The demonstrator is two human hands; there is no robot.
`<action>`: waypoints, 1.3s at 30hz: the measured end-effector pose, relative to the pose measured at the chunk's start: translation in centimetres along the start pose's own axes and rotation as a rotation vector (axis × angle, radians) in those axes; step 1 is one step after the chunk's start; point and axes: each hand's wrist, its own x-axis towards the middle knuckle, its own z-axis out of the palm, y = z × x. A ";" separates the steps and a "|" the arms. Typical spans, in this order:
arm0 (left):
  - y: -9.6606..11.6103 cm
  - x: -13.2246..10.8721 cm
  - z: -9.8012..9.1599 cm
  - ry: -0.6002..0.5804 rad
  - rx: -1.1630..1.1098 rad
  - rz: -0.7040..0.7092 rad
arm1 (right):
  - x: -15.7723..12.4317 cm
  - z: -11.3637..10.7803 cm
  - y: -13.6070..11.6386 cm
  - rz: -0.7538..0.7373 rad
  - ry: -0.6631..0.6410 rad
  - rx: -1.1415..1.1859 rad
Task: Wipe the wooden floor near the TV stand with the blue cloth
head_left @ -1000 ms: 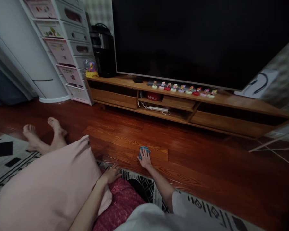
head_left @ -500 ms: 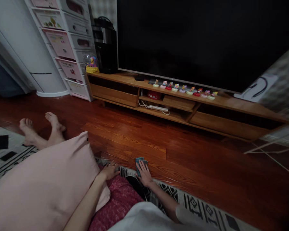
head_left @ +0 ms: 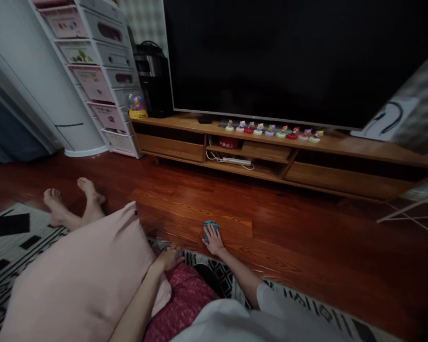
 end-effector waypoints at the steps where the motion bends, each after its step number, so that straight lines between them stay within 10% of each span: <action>1: 0.0 0.0 0.1 0.004 -0.006 0.002 | -1.3 0.6 0.4 -0.040 -0.003 -0.002; 8: -0.7 0.5 0.8 0.006 -0.025 0.022 | -7.9 3.8 2.6 -0.074 -0.078 -0.022; 20: -0.6 0.3 0.5 0.024 -0.011 0.009 | 3.6 -3.9 -0.3 0.140 -0.105 0.011; 31: -0.4 0.4 0.6 -0.003 -0.007 0.016 | -5.5 3.3 1.1 -0.192 -0.055 -0.020; 39: -0.9 0.5 0.9 0.058 -0.050 0.034 | 3.3 -2.1 -1.2 0.010 -0.088 -0.008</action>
